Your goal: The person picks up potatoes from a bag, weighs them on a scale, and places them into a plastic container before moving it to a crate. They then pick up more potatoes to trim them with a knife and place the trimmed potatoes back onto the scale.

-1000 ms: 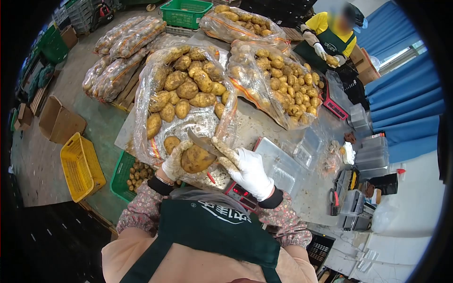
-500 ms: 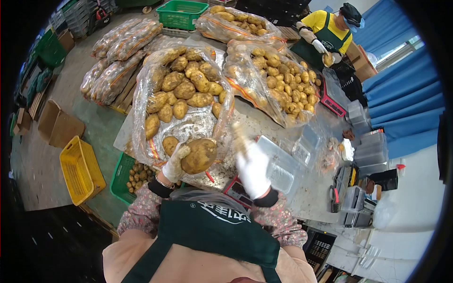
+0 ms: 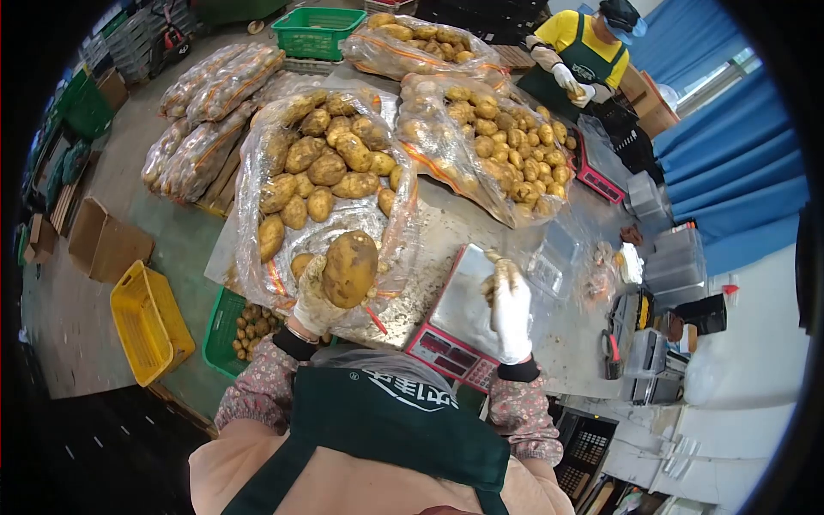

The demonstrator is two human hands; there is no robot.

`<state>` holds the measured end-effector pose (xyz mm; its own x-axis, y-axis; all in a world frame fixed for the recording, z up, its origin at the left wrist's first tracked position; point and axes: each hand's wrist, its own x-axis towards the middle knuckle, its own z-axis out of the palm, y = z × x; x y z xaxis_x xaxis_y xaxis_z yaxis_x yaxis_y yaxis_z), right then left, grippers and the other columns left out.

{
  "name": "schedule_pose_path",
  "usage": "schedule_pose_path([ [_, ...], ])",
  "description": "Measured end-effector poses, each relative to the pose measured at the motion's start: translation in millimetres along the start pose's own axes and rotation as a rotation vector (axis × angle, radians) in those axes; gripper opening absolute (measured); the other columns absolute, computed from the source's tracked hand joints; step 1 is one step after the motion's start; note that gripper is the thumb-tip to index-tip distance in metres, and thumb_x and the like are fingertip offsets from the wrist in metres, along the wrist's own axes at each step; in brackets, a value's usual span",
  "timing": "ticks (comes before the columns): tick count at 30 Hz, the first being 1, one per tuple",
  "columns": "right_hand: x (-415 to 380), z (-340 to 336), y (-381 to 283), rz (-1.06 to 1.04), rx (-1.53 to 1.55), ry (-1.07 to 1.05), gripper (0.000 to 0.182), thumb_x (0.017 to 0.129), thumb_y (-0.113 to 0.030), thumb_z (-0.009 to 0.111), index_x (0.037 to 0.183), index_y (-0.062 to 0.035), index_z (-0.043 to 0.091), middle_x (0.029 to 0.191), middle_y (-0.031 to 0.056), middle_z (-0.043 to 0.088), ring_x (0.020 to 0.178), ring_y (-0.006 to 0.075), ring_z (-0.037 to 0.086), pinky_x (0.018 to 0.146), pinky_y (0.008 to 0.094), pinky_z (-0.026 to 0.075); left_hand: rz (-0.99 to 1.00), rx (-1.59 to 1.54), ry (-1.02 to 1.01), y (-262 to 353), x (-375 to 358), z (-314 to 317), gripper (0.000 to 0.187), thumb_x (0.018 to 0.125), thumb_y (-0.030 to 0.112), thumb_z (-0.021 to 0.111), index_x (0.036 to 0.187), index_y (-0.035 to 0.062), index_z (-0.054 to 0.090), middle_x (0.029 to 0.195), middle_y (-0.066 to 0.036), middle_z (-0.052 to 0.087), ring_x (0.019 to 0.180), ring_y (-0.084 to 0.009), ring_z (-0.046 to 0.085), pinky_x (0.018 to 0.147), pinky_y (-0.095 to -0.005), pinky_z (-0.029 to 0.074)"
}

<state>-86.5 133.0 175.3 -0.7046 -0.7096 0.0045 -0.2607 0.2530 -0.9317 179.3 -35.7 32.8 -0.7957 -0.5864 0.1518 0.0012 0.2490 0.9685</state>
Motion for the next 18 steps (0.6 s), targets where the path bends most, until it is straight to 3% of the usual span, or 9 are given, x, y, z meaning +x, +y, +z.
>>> schedule_pose_path([
  [2, -11.0, 10.2, -3.8, -0.027, 0.014, -0.122, 0.035, 0.103, -0.028, 0.046, 0.126, -0.0065, 0.061, 0.065, -0.0036, 0.052, 0.056, 0.0041, 0.043, 0.052, 0.0206, 0.037, -0.283, -1.327, 0.069, 8.6, 4.4, 3.2, 0.07, 0.092, 0.06, 0.043, 0.148, 0.0184, 0.034, 0.152, -0.012, 0.033, 0.138, -0.0308, 0.033, 0.111, -0.0514, 0.033],
  [4, -20.9, 23.5, -13.0, -0.177, -0.078, -0.171, 0.036, 0.102, -0.024, 0.047, 0.133, -0.008, 0.056, 0.065, -0.0028, 0.052, 0.057, 0.0055, 0.045, 0.056, 0.0229, 0.041, -0.245, -1.461, -0.017, 6.7, 7.5, 5.0, 0.071, 0.092, 0.059, 0.043, 0.147, 0.0165, 0.035, 0.151, -0.013, 0.035, 0.137, -0.0315, 0.036, 0.111, -0.0507, 0.033],
  [5, -24.5, 23.7, -23.0, -0.217, -0.174, -0.232, 0.04, 0.098, -0.019, 0.051, 0.137, -0.0097, 0.052, 0.066, 0.0036, 0.057, 0.057, 0.0146, 0.052, 0.059, 0.0293, 0.046, -0.202, -1.597, -0.098, 6.0, 8.9, 6.0, 0.071, 0.091, 0.059, 0.044, 0.147, 0.0146, 0.036, 0.15, -0.014, 0.036, 0.136, -0.0322, 0.038, 0.112, -0.0501, 0.032],
  [6, -25.8, 25.7, -30.3, -0.213, -0.173, -0.227, 0.04, 0.098, -0.019, 0.051, 0.137, -0.0097, 0.052, 0.066, 0.0036, 0.057, 0.057, 0.0146, 0.052, 0.059, 0.0293, 0.046, -0.207, -1.597, -0.103, 14.1, 11.4, 6.2, 0.071, 0.091, 0.059, 0.044, 0.147, 0.0146, 0.036, 0.15, -0.014, 0.036, 0.136, -0.0322, 0.038, 0.112, -0.0501, 0.032],
  [8, -27.6, 31.2, -41.7, -0.586, -0.428, -0.254, 0.047, 0.091, -0.014, 0.056, 0.138, -0.0103, 0.051, 0.071, 0.012, 0.06, 0.062, 0.0272, 0.057, 0.063, 0.0356, 0.048, -0.349, -1.301, -0.069, 37.2, 15.5, 6.5, 0.077, 0.09, 0.059, 0.047, 0.146, 0.0086, 0.035, 0.147, -0.016, 0.039, 0.133, -0.0338, 0.041, 0.112, -0.0477, 0.033],
  [9, -29.1, 34.8, -49.1, -0.609, -0.46, -0.27, 0.045, 0.087, -0.013, 0.059, 0.131, -0.0079, 0.055, 0.077, 0.0168, 0.06, 0.07, 0.0353, 0.058, 0.065, 0.0407, 0.048, -0.354, -1.301, -0.074, 34.0, 15.7, 9.1, 0.077, 0.09, 0.059, 0.047, 0.146, 0.0086, 0.035, 0.147, -0.016, 0.039, 0.133, -0.0338, 0.041, 0.112, -0.0477, 0.033],
  [13, -25.0, 38.3, -44.3, -0.735, -0.596, -0.394, 0.057, 0.073, -0.019, 0.069, 0.128, -0.0048, 0.056, 0.087, 0.0113, 0.058, 0.08, 0.0285, 0.059, 0.066, 0.0408, 0.049, -0.337, -1.21, -0.082, 48.8, 20.3, 11.5, 0.081, 0.086, 0.055, 0.054, 0.145, 0.0031, 0.034, 0.144, -0.018, 0.042, 0.131, -0.0333, 0.044, 0.11, -0.0453, 0.036],
  [15, -24.7, 41.9, -43.3, -0.737, -0.614, -0.397, 0.056, 0.073, -0.019, 0.069, 0.126, -0.005, 0.056, 0.086, 0.011, 0.058, 0.08, 0.0285, 0.059, 0.065, 0.0408, 0.048, -0.297, -1.141, -0.142, 75.3, 21.8, 10.4, 0.081, 0.085, 0.052, 0.057, 0.145, 0.0023, 0.034, 0.143, -0.018, 0.043, 0.13, -0.033, 0.045, 0.11, -0.0447, 0.037],
  [18, -23.4, 47.1, -39.6, -0.749, -0.662, -0.409, 0.053, 0.074, -0.019, 0.069, 0.124, -0.005, 0.057, 0.084, 0.0104, 0.057, 0.078, 0.0285, 0.059, 0.064, 0.0412, 0.048, -0.31, -1.077, -0.063, 89.7, 19.5, 8.3, 0.08, 0.083, 0.046, 0.062, 0.144, 0.0014, 0.034, 0.143, -0.018, 0.044, 0.128, -0.0319, 0.048, 0.109, -0.044, 0.038],
])
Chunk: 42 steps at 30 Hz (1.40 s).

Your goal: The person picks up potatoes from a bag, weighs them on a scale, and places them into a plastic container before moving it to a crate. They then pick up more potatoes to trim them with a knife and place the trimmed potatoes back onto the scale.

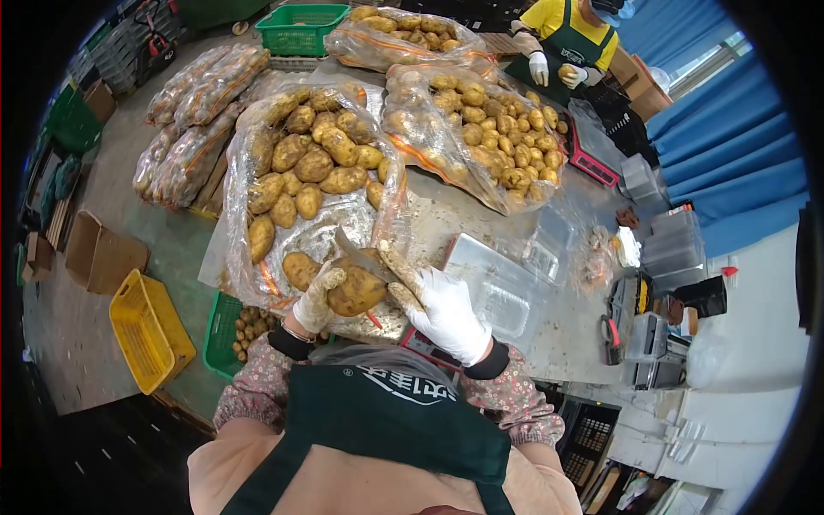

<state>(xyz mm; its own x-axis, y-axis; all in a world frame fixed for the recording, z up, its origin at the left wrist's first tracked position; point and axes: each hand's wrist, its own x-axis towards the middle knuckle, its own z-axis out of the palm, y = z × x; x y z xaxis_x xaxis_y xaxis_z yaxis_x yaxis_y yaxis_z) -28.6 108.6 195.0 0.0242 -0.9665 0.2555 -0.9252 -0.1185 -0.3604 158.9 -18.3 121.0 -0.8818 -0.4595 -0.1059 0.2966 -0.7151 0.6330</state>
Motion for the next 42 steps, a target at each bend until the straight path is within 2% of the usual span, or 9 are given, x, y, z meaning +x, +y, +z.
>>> schedule_pose_path([
  [5, 4.1, 7.0, -1.1, -0.047, -0.021, 0.061, 0.047, 0.077, -0.018, 0.067, 0.122, -0.0058, 0.059, 0.079, 0.0098, 0.055, 0.073, 0.0297, 0.058, 0.06, 0.0415, 0.046, 0.031, 0.015, -0.001, -0.7, -3.2, -17.2, 0.071, 0.084, 0.03, 0.063, 0.141, -0.0029, 0.036, 0.136, -0.019, 0.05, 0.124, -0.0287, 0.052, 0.106, -0.0401, 0.042],
  [8, 12.8, 16.6, 8.8, 0.232, -0.197, 0.207, 0.043, 0.083, -0.017, 0.066, 0.125, -0.0068, 0.058, 0.081, 0.0088, 0.059, 0.07, 0.0209, 0.059, 0.06, 0.0354, 0.047, 0.121, 0.083, -0.042, 2.7, -8.1, -12.0, 0.071, 0.083, 0.028, 0.064, 0.14, -0.0028, 0.037, 0.136, -0.018, 0.051, 0.123, -0.0283, 0.053, 0.106, -0.0397, 0.042],
  [10, 25.0, 11.0, 4.2, 0.694, 0.711, 0.244, 0.039, 0.089, -0.017, 0.065, 0.125, -0.0058, 0.059, 0.086, 0.0059, 0.065, 0.075, 0.0102, 0.058, 0.065, 0.0272, 0.048, 0.108, 0.065, -0.028, 1.2, -4.4, -16.4, 0.071, 0.082, 0.028, 0.064, 0.14, -0.0029, 0.037, 0.136, -0.018, 0.051, 0.123, -0.0283, 0.053, 0.106, -0.0396, 0.042],
  [25, 28.8, 18.2, -6.6, 0.663, 1.345, -0.058, 0.027, 0.09, -0.01, 0.065, 0.114, 0.0021, 0.067, 0.095, 0.0037, 0.069, 0.082, 0.0061, 0.059, 0.073, 0.0234, 0.048, -0.017, -0.006, 0.003, -3.7, -5.2, -21.3, 0.083, 0.076, 0.047, 0.066, 0.138, -0.0031, 0.041, 0.134, -0.019, 0.053, 0.122, -0.0285, 0.055, 0.105, -0.0413, 0.044],
  [30, 20.4, 25.0, 2.6, 0.782, 1.339, 0.017, 0.026, 0.094, -0.02, 0.062, 0.108, 0.0007, 0.067, 0.073, -0.0006, 0.064, 0.061, 0.0052, 0.053, 0.055, 0.0221, 0.042, -0.005, 0.043, -0.043, 5.9, 2.0, -17.5, 0.083, 0.074, 0.041, 0.073, 0.138, -0.0025, 0.042, 0.132, -0.018, 0.054, 0.119, -0.0283, 0.057, 0.105, -0.041, 0.044],
  [34, 20.7, -3.2, -4.0, 0.875, 1.266, -0.115, 0.026, 0.095, -0.024, 0.061, 0.102, 0.001, 0.064, 0.061, -0.0005, 0.057, 0.048, 0.0052, 0.05, 0.043, 0.02, 0.036, 0.164, 0.519, -0.098, 18.7, 9.3, -1.0, 0.076, 0.07, 0.019, 0.081, 0.134, -0.0011, 0.046, 0.127, -0.015, 0.058, 0.113, -0.0259, 0.059, 0.097, -0.0369, 0.048],
  [37, 22.1, 6.0, -8.5, 0.775, 1.06, -0.188, 0.028, 0.09, -0.021, 0.067, 0.106, 0.0018, 0.064, 0.058, -0.001, 0.056, 0.044, 0.0055, 0.048, 0.041, 0.0193, 0.035, 0.702, 1.658, -0.083, 36.9, 9.1, 26.7, 0.092, 0.06, 0.018, 0.085, 0.14, -0.0002, 0.042, 0.126, -0.018, 0.057, 0.111, -0.0365, 0.057, 0.097, -0.0419, 0.044],
  [41, 10.7, 17.5, 3.9, 0.727, 1.292, -0.083, 0.039, 0.084, -0.014, 0.072, 0.119, 0.0013, 0.061, 0.068, -0.0002, 0.061, 0.05, 0.0041, 0.051, 0.045, 0.0186, 0.038, 0.916, 1.767, -0.056, 20.6, 13.0, 19.5, 0.098, 0.061, 0.021, 0.087, 0.142, -0.0009, 0.038, 0.128, -0.02, 0.055, 0.117, -0.0355, 0.055, 0.102, -0.0432, 0.041],
  [42, 9.3, 15.5, 1.7, 0.665, 1.361, 0.011, 0.051, 0.081, -0.011, 0.075, 0.126, 0.0012, 0.056, 0.092, 0.0051, 0.063, 0.073, 0.0087, 0.057, 0.064, 0.0231, 0.045, 0.876, 1.518, 0.113, 19.6, 14.8, 31.9, 0.096, 0.062, 0.021, 0.087, 0.142, -0.0013, 0.037, 0.129, -0.019, 0.055, 0.118, -0.0322, 0.055, 0.102, -0.0429, 0.042],
])
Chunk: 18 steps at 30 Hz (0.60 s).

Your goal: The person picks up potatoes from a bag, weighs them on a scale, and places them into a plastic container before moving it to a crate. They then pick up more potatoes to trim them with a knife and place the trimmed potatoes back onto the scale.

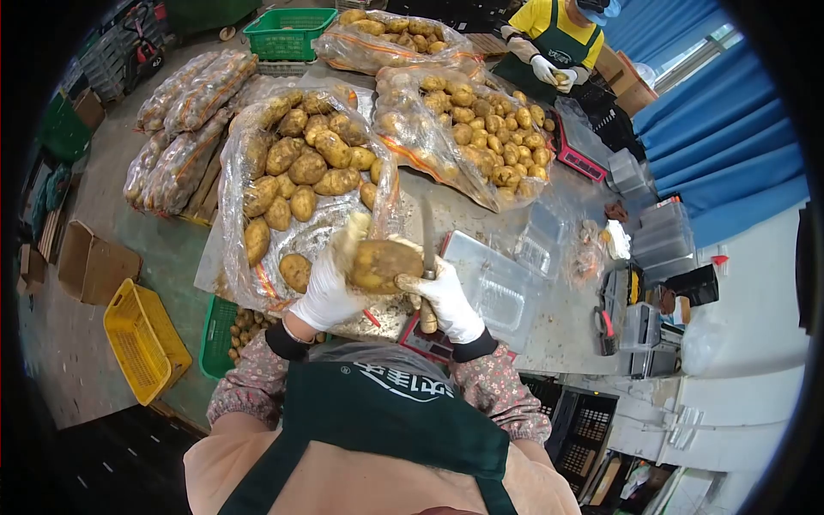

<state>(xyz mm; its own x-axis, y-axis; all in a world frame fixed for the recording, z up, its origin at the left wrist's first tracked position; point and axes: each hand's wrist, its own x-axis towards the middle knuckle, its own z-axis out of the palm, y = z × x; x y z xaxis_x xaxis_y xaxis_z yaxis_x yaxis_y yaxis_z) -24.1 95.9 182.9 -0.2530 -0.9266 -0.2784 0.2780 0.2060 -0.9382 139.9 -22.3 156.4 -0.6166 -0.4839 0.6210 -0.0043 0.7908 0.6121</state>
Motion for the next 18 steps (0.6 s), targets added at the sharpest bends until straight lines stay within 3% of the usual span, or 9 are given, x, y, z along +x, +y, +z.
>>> schedule_pose_path([
  [1, -2.7, 0.6, -0.2, -0.089, 0.08, 0.008, 0.063, 0.078, -0.007, 0.078, 0.134, 0.0012, 0.051, 0.115, 0.0103, 0.065, 0.096, 0.0132, 0.063, 0.084, 0.0276, 0.051, -0.181, -0.173, 0.143, 6.0, 3.0, 1.8, 0.095, 0.064, 0.02, 0.088, 0.141, -0.0018, 0.036, 0.13, -0.018, 0.054, 0.119, -0.0289, 0.055, 0.102, -0.0426, 0.043],
  [2, -5.0, 0.7, 1.2, -0.09, 0.08, 0.009, 0.063, 0.078, -0.007, 0.078, 0.134, 0.0012, 0.051, 0.115, 0.0103, 0.065, 0.096, 0.0132, 0.063, 0.084, 0.0276, 0.051, -0.18, -0.173, 0.143, 1.1, -1.2, 4.3, 0.095, 0.064, 0.02, 0.088, 0.141, -0.0018, 0.036, 0.13, -0.018, 0.054, 0.119, -0.0289, 0.055, 0.102, -0.0426, 0.043],
  [4, -8.3, -0.8, 4.3, -0.076, 0.159, 0.068, 0.077, 0.074, -0.006, 0.08, 0.141, 0.0003, 0.042, 0.13, 0.0122, 0.056, 0.115, 0.0163, 0.055, 0.099, 0.0306, 0.045, -0.578, -0.82, -0.17, -8.9, -6.9, 9.2, 0.112, 0.063, 0.014, 0.09, 0.148, 0.0021, 0.019, 0.136, -0.014, 0.049, 0.121, -0.0229, 0.053, 0.101, -0.039, 0.046],
  [5, -8.1, -2.0, 7.0, -0.078, 0.159, 0.069, 0.077, 0.074, -0.006, 0.08, 0.141, 0.0003, 0.042, 0.13, 0.0122, 0.056, 0.115, 0.0163, 0.055, 0.099, 0.0306, 0.045, -0.576, -0.821, -0.172, -9.8, -9.0, 12.9, 0.112, 0.063, 0.014, 0.09, 0.148, 0.0021, 0.019, 0.136, -0.014, 0.049, 0.121, -0.0229, 0.053, 0.101, -0.039, 0.046],
  [7, -7.2, -2.9, 14.4, -0.202, 0.025, 0.069, 0.078, 0.073, -0.006, 0.081, 0.141, 0.0002, 0.042, 0.129, 0.0113, 0.057, 0.114, 0.0167, 0.056, 0.097, 0.0305, 0.046, -0.52, -0.989, -0.051, 2.0, -3.6, 15.7, 0.086, 0.066, 0.011, 0.089, 0.133, -0.003, 0.038, 0.126, -0.013, 0.055, 0.113, -0.0184, 0.057, 0.096, -0.0356, 0.049],
  [10, -7.0, -1.1, 18.8, -0.373, -0.098, 0.075, 0.079, 0.073, -0.006, 0.08, 0.141, 0.0003, 0.042, 0.13, 0.0109, 0.057, 0.115, 0.017, 0.056, 0.098, 0.0306, 0.046, -0.532, -0.86, 0.034, 0.0, -7.4, 25.2, 0.084, 0.066, 0.014, 0.089, 0.132, -0.0032, 0.04, 0.122, -0.014, 0.057, 0.111, -0.0204, 0.059, 0.094, -0.0365, 0.05],
  [14, -13.5, 5.6, 20.0, -0.353, -0.118, 0.128, 0.078, 0.072, -0.006, 0.081, 0.14, 0.0006, 0.043, 0.128, 0.0109, 0.057, 0.116, 0.0172, 0.056, 0.098, 0.0304, 0.045, -0.427, -0.526, 0.039, -3.1, -6.3, 33.5, 0.08, 0.068, 0.018, 0.087, 0.131, -0.003, 0.042, 0.119, -0.017, 0.058, 0.109, -0.0234, 0.061, 0.091, -0.0366, 0.051],
  [16, -14.7, 8.7, 21.6, -0.345, -0.13, 0.2, 0.076, 0.071, -0.007, 0.082, 0.137, 0.0007, 0.046, 0.126, 0.0104, 0.058, 0.116, 0.018, 0.056, 0.099, 0.0309, 0.045, -0.4, -0.199, 0.098, 5.7, -1.7, 34.3, 0.06, 0.074, 0.016, 0.081, 0.122, -0.0041, 0.052, 0.106, -0.016, 0.065, 0.101, -0.0232, 0.064, 0.087, -0.0346, 0.052],
  [18, -17.4, 8.0, 20.1, -0.329, -0.154, 0.197, 0.075, 0.071, -0.008, 0.082, 0.136, 0.0009, 0.047, 0.125, 0.0104, 0.059, 0.115, 0.0177, 0.057, 0.098, 0.0312, 0.046, -0.424, -0.255, 0.105, 5.9, 2.2, 34.2, 0.048, 0.08, 0.018, 0.075, 0.117, -0.0046, 0.055, 0.099, -0.015, 0.065, 0.094, -0.0233, 0.065, 0.083, -0.0334, 0.052],
])
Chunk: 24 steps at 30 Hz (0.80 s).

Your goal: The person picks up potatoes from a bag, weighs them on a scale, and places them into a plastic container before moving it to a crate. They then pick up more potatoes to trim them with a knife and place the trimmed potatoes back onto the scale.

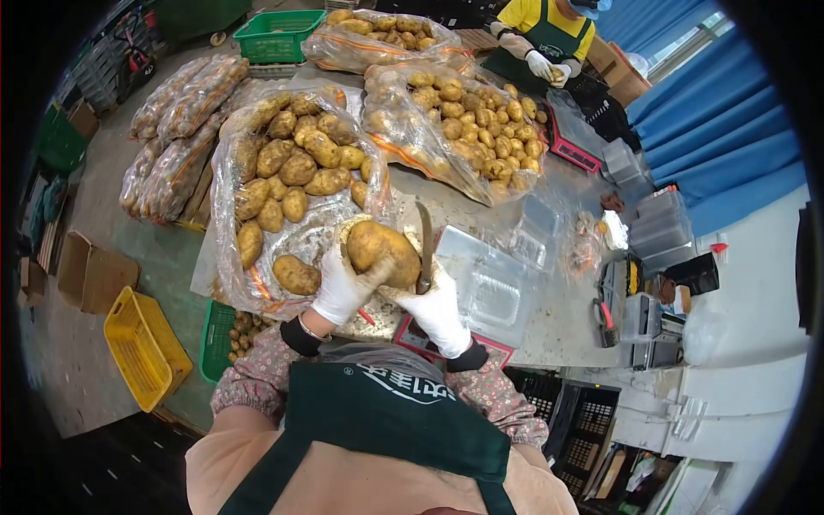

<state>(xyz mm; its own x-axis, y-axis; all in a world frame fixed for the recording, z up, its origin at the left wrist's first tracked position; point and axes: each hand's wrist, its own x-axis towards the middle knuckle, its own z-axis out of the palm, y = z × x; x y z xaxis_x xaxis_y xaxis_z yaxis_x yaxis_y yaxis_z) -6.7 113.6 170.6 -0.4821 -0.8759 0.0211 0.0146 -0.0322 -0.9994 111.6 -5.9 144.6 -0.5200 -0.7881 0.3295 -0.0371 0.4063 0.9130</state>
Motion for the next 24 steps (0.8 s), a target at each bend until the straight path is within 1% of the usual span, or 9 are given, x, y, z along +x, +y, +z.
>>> schedule_pose_path([
  [4, -4.0, -0.5, -5.9, -0.087, -0.413, -0.006, 0.071, 0.072, -0.012, 0.082, 0.134, 0.0005, 0.048, 0.121, 0.0106, 0.062, 0.11, 0.0171, 0.06, 0.092, 0.0321, 0.05, 0.033, 0.011, 0.082, -13.2, 4.0, 6.5, 0.027, 0.095, 0.021, 0.056, 0.095, -0.0054, 0.063, 0.072, -0.015, 0.065, 0.067, -0.0255, 0.065, 0.064, -0.0384, 0.051],
  [6, -5.0, -7.0, -5.5, -0.092, -0.475, 0.019, 0.067, 0.075, -0.017, 0.081, 0.132, 0.0001, 0.051, 0.114, 0.0102, 0.066, 0.105, 0.0184, 0.063, 0.091, 0.0326, 0.05, -0.082, 0.004, 0.0, -51.9, -1.0, 11.3, 0.026, 0.098, 0.017, 0.049, 0.095, -0.0054, 0.062, 0.074, -0.015, 0.066, 0.064, -0.0228, 0.064, 0.058, -0.0373, 0.049],
  [8, -6.7, -19.9, -10.6, 0.206, -0.2, -0.133, 0.065, 0.075, -0.02, 0.082, 0.13, -0.0004, 0.053, 0.099, 0.0056, 0.069, 0.087, 0.0156, 0.066, 0.078, 0.0284, 0.052, -0.097, -0.147, 0.144, -68.3, 1.8, 19.6, 0.026, 0.099, 0.018, 0.05, 0.094, -0.0044, 0.063, 0.07, -0.012, 0.064, 0.064, -0.0185, 0.064, 0.057, -0.0343, 0.05],
  [9, -9.6, -27.2, -11.0, 0.209, -0.198, -0.125, 0.065, 0.075, -0.02, 0.082, 0.13, -0.0004, 0.053, 0.099, 0.0056, 0.069, 0.087, 0.0156, 0.066, 0.078, 0.0284, 0.052, -0.366, -0.607, 0.1, -66.9, 2.2, 26.5, 0.021, 0.098, 0.016, 0.052, 0.101, -0.0018, 0.063, 0.07, -0.009, 0.064, 0.064, -0.0161, 0.064, 0.058, -0.0337, 0.052],
  [11, -19.0, -44.9, -10.3, 0.396, 0.034, -0.032, 0.062, 0.073, -0.015, 0.082, 0.128, -0.0005, 0.056, 0.082, -0.0003, 0.066, 0.06, 0.0054, 0.053, 0.053, 0.0217, 0.043, -0.422, -0.441, -0.069, -73.4, 3.3, 27.9, 0.02, 0.096, 0.015, 0.054, 0.105, -0.0003, 0.062, 0.075, -0.01, 0.066, 0.067, -0.0175, 0.065, 0.061, -0.0352, 0.054],
  [12, -24.8, -56.4, -7.7, 0.38, 0.027, 0.013, 0.058, 0.075, -0.014, 0.079, 0.127, -0.0003, 0.057, 0.082, 0.0, 0.065, 0.062, 0.004, 0.054, 0.053, 0.02, 0.042, -0.472, -0.274, -0.229, -80.5, 3.4, 27.3, 0.021, 0.094, 0.015, 0.057, 0.11, 0.0011, 0.062, 0.08, -0.01, 0.068, 0.07, -0.0189, 0.066, 0.065, -0.0366, 0.056],
  [16, -47.4, -113.7, 12.2, 0.204, -0.292, 0.31, 0.057, 0.076, -0.008, 0.079, 0.127, 0.0044, 0.056, 0.094, 0.0055, 0.069, 0.074, 0.0085, 0.063, 0.065, 0.0224, 0.051, -0.103, 0.199, -0.124, -130.5, -21.2, 24.8, 0.041, 0.083, 0.021, 0.07, 0.119, 0.0035, 0.06, 0.091, -0.015, 0.07, 0.084, -0.0302, 0.067, 0.078, -0.0413, 0.053],
  [20, -65.9, -157.0, 37.4, 0.153, -0.453, 0.548, 0.06, 0.073, -0.009, 0.081, 0.126, 0.0039, 0.056, 0.11, 0.012, 0.069, 0.097, 0.0149, 0.065, 0.087, 0.0281, 0.052, -0.193, 0.393, -0.178, -156.8, -30.7, 5.7, 0.042, 0.079, 0.028, 0.072, 0.112, 0.0037, 0.064, 0.092, -0.02, 0.068, 0.083, -0.0372, 0.065, 0.077, -0.0437, 0.052],
  [24, -66.1, -160.9, 62.1, 0.186, -0.548, 0.635, 0.071, 0.072, -0.01, 0.082, 0.133, 0.0038, 0.05, 0.109, 0.0119, 0.069, 0.094, 0.0151, 0.066, 0.082, 0.029, 0.054, -0.143, 0.631, -0.141, -170.1, -20.2, 2.1, 0.036, 0.082, 0.022, 0.069, 0.113, 0.0053, 0.064, 0.102, -0.02, 0.067, 0.093, -0.037, 0.063, 0.081, -0.0426, 0.05],
])
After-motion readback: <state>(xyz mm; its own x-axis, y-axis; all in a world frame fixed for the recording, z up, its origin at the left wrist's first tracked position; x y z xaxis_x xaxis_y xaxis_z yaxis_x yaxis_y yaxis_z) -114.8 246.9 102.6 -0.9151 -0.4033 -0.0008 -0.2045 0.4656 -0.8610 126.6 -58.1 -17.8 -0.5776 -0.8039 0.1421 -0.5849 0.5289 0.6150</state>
